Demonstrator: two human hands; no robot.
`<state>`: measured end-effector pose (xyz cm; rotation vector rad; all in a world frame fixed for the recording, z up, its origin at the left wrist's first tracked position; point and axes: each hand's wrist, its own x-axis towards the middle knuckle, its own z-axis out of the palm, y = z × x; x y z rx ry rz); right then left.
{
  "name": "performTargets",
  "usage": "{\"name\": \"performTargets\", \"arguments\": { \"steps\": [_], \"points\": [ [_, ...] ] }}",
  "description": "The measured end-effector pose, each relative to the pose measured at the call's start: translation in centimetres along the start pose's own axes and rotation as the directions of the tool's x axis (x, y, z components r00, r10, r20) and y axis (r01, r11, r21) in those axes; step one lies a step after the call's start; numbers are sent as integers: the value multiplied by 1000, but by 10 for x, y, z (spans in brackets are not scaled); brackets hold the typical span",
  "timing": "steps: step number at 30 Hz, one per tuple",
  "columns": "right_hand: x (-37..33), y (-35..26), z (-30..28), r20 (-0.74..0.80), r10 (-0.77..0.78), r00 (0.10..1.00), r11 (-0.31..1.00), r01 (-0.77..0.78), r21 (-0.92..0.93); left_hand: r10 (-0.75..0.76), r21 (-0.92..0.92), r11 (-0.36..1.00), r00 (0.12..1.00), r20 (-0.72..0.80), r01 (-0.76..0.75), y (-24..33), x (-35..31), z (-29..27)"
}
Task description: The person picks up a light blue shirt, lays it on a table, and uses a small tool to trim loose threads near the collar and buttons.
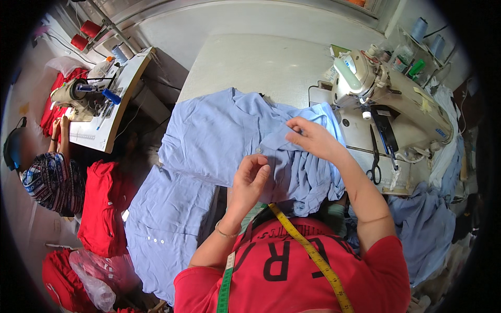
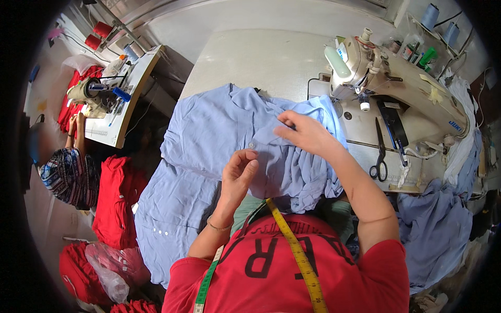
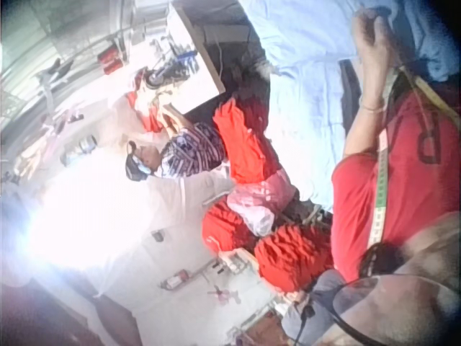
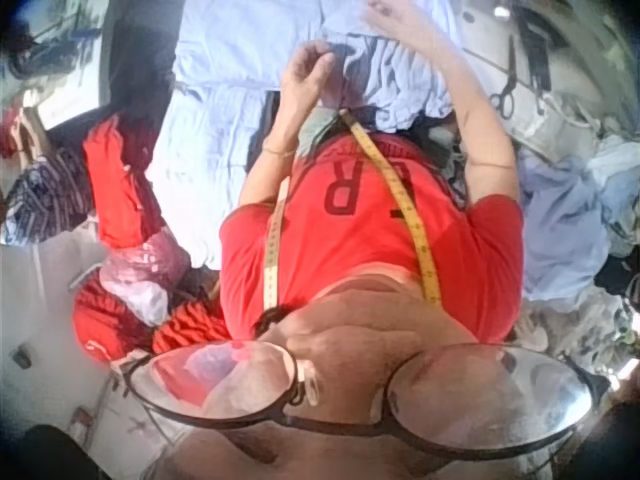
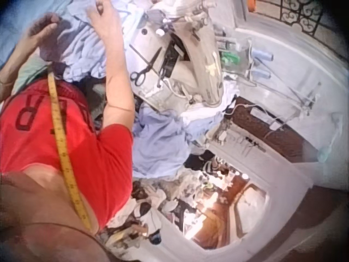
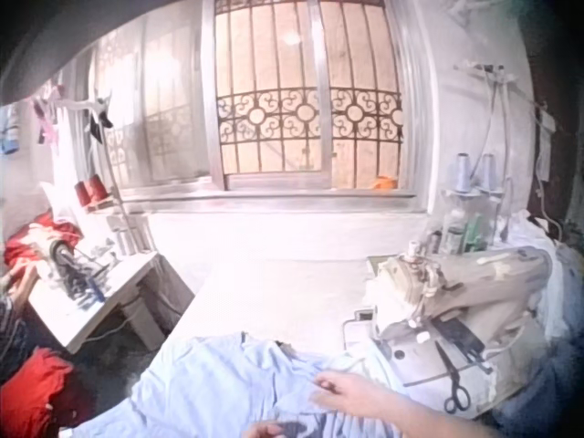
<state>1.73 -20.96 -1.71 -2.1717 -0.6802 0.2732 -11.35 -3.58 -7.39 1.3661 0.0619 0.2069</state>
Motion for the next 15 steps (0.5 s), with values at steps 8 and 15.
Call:
{"name": "performTargets", "arguments": {
  "steps": [8,15],
  "points": [
    [37,-9,29,212,-157,965,943,210,-258,-91,-95,991,996,-13,89,-1,-3,-9],
    [4,-26,14,73,-112,991,983,100,151,-270,-380,881,959,87,282,14,7,-9]
  ]
}}
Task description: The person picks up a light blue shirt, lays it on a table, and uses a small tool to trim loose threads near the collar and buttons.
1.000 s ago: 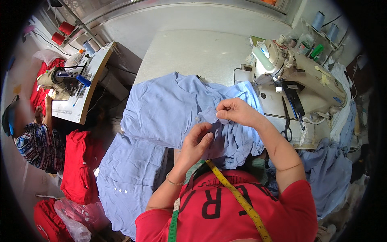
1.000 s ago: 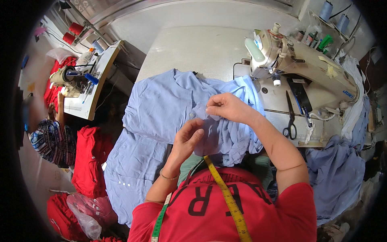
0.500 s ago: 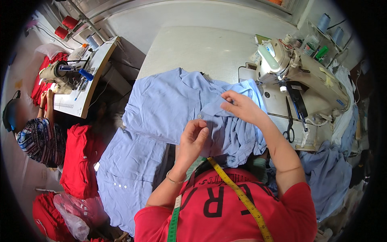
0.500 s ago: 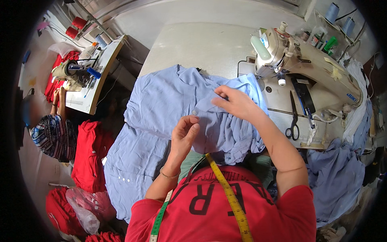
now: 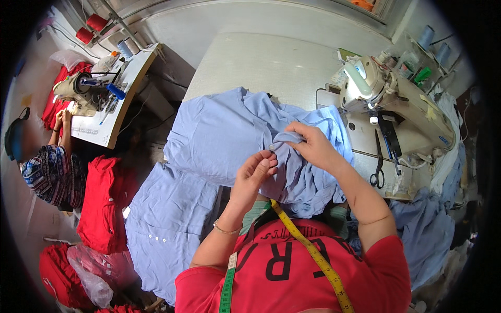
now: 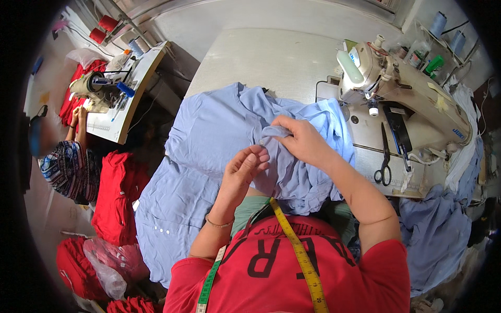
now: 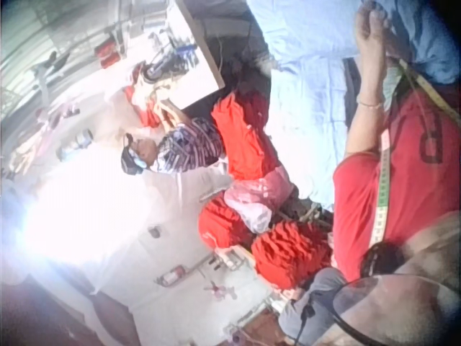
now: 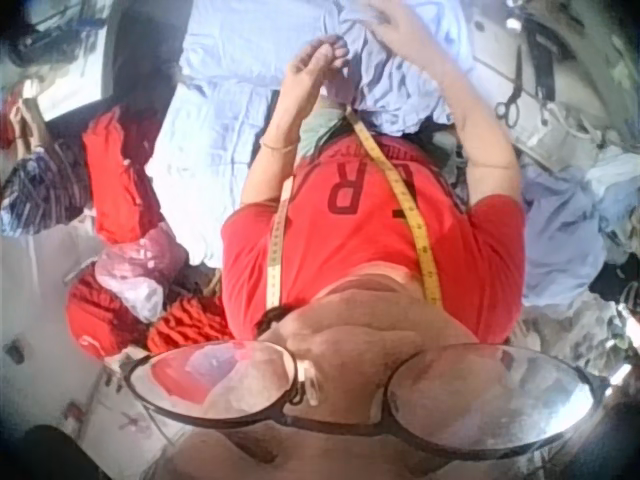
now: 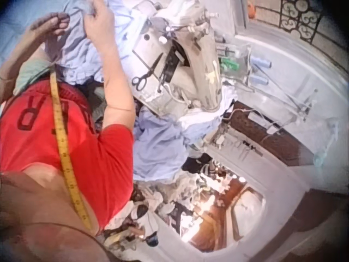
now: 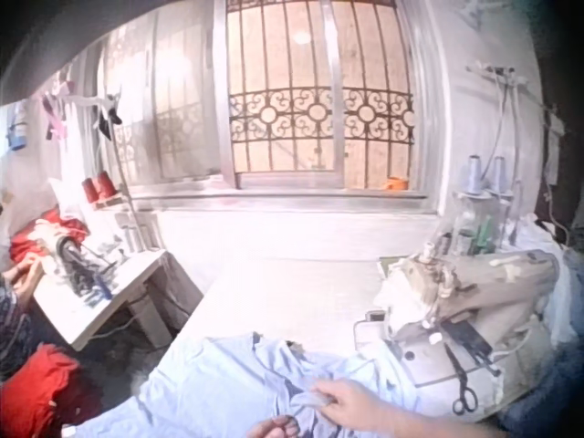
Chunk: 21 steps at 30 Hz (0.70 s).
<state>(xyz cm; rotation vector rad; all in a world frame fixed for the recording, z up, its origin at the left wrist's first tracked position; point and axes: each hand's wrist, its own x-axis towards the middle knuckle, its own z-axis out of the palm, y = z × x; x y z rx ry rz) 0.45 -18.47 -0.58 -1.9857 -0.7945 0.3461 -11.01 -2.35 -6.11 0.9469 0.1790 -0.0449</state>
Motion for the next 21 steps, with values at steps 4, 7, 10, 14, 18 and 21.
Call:
{"name": "performTargets", "arguments": {
  "steps": [4,7,10,14,18,21],
  "points": [
    [-27,-5,9,-37,-404,914,858,364,-363,-72,-237,968,996,57,84,3,3,17],
    [-44,-13,24,112,-541,834,652,500,-570,-67,-275,960,998,-19,59,3,10,25],
    [-58,-11,37,193,-467,863,598,469,-650,8,2,1000,1000,-6,-8,0,23,14],
    [-67,-6,39,157,-415,896,743,433,-510,90,5,996,972,-217,-92,18,30,32],
    [-50,-12,34,1,-400,917,880,385,-277,301,17,953,931,-209,-304,76,57,46],
    [-21,-36,36,-94,-372,923,922,356,-153,437,136,887,898,56,-441,137,77,71]
  ]
}}
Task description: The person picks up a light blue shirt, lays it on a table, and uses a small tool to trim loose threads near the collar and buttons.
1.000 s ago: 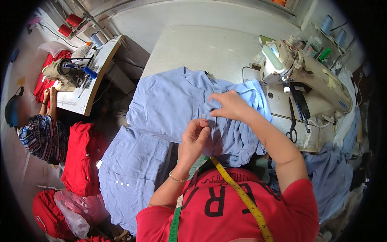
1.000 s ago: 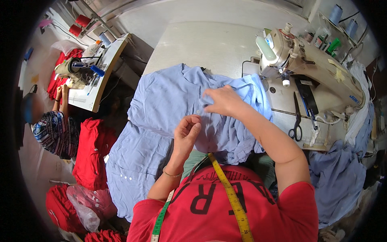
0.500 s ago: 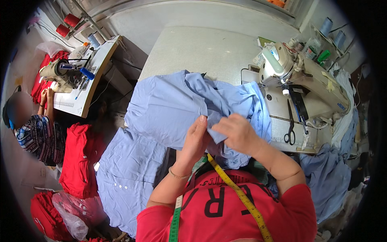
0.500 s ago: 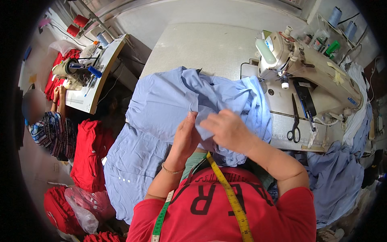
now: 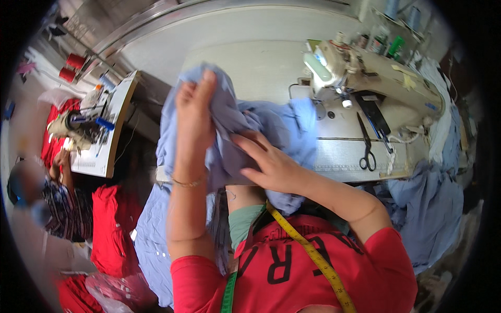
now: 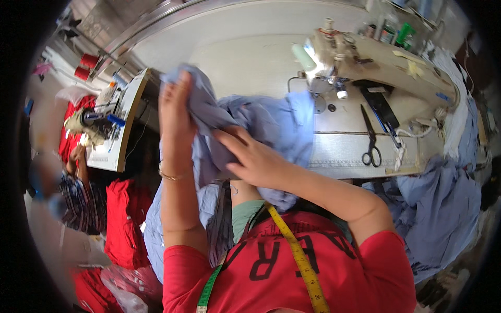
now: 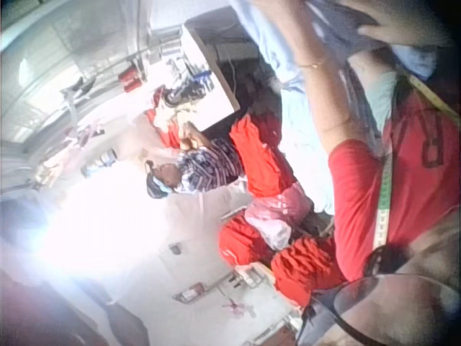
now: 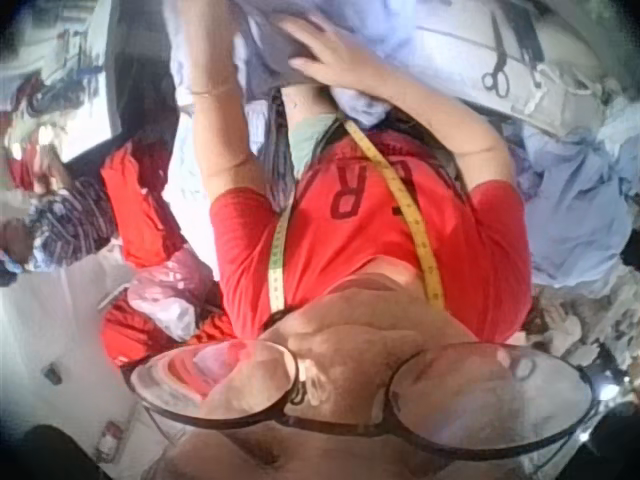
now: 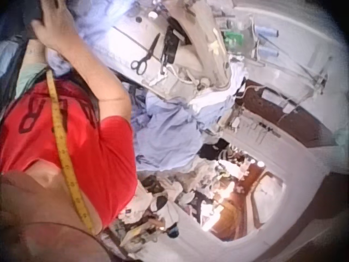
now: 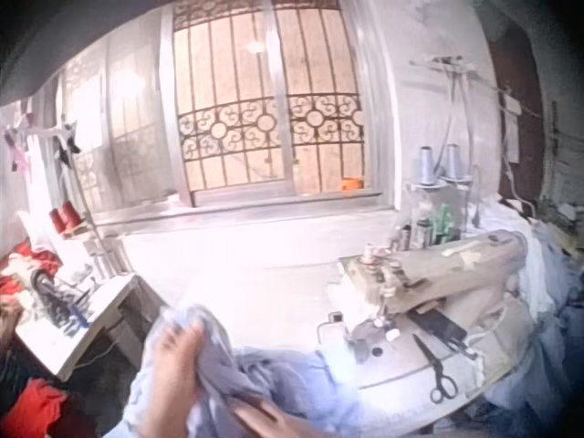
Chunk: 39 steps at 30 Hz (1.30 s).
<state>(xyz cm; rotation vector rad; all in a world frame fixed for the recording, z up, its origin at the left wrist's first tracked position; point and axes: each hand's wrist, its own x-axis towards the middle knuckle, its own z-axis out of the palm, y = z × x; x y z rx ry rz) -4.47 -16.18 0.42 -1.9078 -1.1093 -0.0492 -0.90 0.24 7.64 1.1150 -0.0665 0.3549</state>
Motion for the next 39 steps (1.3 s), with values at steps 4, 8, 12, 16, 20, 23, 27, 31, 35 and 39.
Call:
{"name": "performTargets", "arguments": {
  "steps": [4,8,12,16,20,23,27,31,35,39],
  "points": [
    [32,-1,9,-309,-119,944,991,133,26,183,89,973,945,272,-214,35,20,32],
    [-2,29,22,33,145,989,970,-136,-200,-217,520,854,922,322,20,-38,1,10],
    [-59,36,-3,289,243,926,950,-166,-266,-500,386,837,829,252,388,-122,-40,-18],
    [-83,45,-39,180,269,946,959,-281,45,-542,343,815,824,168,466,-109,-57,-2],
    [-86,49,-56,5,367,930,911,-361,201,-603,282,781,791,105,557,-130,-56,-18],
    [-81,53,-50,-137,319,938,929,-281,241,-572,165,818,811,125,551,-138,-59,-18],
    [-68,51,-43,-219,315,923,935,-264,235,-572,97,820,810,130,563,-137,-61,-13],
    [-59,52,-40,-263,283,923,949,-229,217,-553,106,833,821,146,543,-138,-62,-10],
    [-51,43,-40,-168,399,901,914,-375,156,-540,147,841,822,183,520,-148,-65,-22],
    [-50,40,-26,-186,399,898,911,-411,-24,-534,90,843,803,266,531,-138,-74,-5]
  ]
}}
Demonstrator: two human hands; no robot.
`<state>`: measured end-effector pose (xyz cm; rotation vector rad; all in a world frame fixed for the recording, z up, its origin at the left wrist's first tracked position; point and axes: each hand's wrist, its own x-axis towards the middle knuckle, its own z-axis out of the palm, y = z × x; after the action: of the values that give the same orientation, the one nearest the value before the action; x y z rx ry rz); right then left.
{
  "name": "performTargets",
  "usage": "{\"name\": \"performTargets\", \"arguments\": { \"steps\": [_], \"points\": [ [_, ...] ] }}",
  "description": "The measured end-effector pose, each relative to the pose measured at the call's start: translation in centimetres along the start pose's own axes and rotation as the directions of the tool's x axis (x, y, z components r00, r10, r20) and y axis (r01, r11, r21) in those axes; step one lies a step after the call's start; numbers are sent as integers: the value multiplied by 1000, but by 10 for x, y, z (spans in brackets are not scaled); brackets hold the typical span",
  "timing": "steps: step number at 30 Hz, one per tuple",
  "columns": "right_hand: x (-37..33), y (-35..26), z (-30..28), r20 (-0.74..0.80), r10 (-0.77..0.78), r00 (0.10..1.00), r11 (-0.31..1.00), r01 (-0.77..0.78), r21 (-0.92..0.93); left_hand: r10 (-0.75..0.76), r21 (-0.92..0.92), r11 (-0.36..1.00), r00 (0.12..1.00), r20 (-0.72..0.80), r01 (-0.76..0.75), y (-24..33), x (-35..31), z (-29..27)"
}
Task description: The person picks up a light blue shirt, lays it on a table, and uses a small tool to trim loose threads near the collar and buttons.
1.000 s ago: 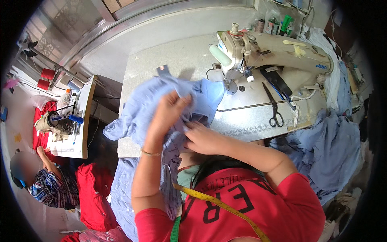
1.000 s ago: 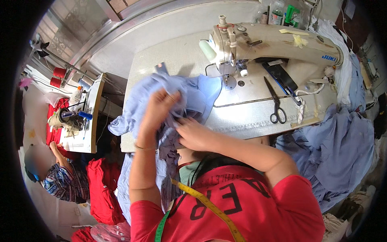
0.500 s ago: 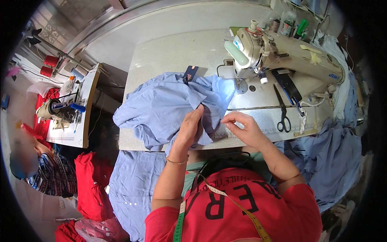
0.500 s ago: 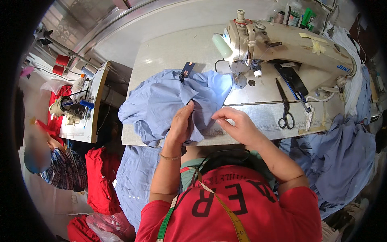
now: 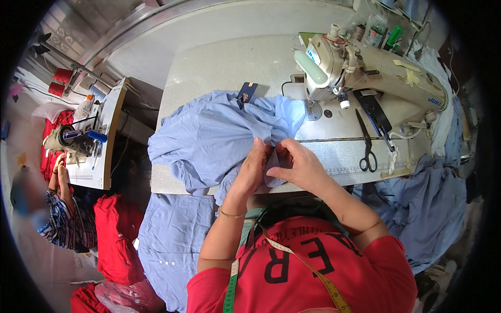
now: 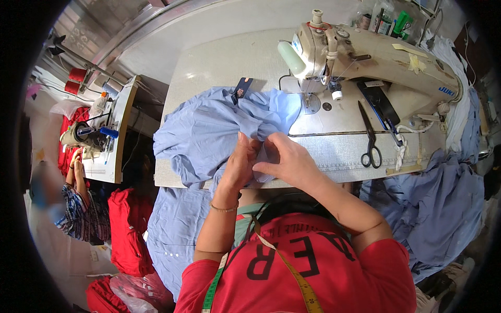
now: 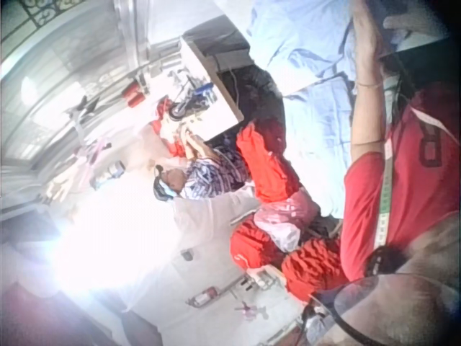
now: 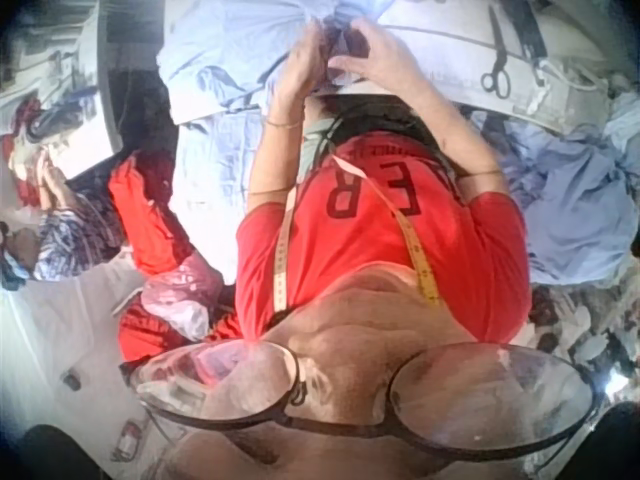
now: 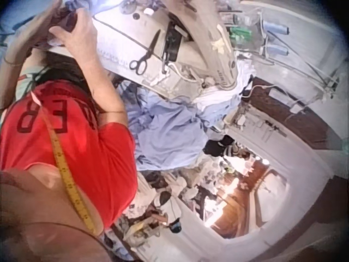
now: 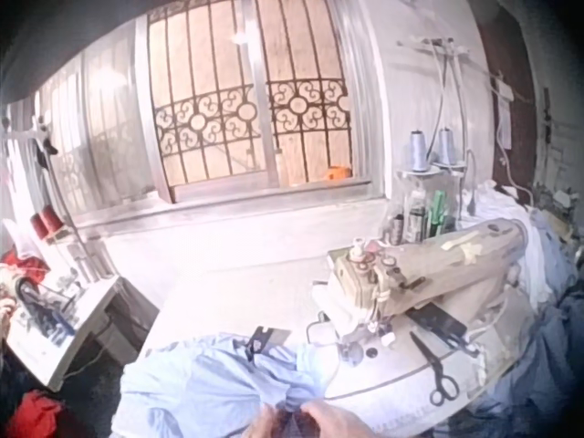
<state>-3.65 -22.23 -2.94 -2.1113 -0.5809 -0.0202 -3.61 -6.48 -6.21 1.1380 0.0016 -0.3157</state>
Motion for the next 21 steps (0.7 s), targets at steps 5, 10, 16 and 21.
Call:
{"name": "performTargets", "arguments": {
  "steps": [5,10,16,21],
  "points": [
    [-4,23,11,247,213,945,793,-315,522,-19,-39,999,1000,21,20,-8,3,-7],
    [-19,25,4,398,191,897,477,-439,761,-33,-148,988,999,15,35,1,2,-4],
    [-28,23,-6,342,147,928,461,-370,807,-45,411,910,999,-22,50,18,-9,-11],
    [-20,6,-22,298,80,951,659,-274,701,429,743,550,892,140,-381,49,-34,19]
  ]
}}
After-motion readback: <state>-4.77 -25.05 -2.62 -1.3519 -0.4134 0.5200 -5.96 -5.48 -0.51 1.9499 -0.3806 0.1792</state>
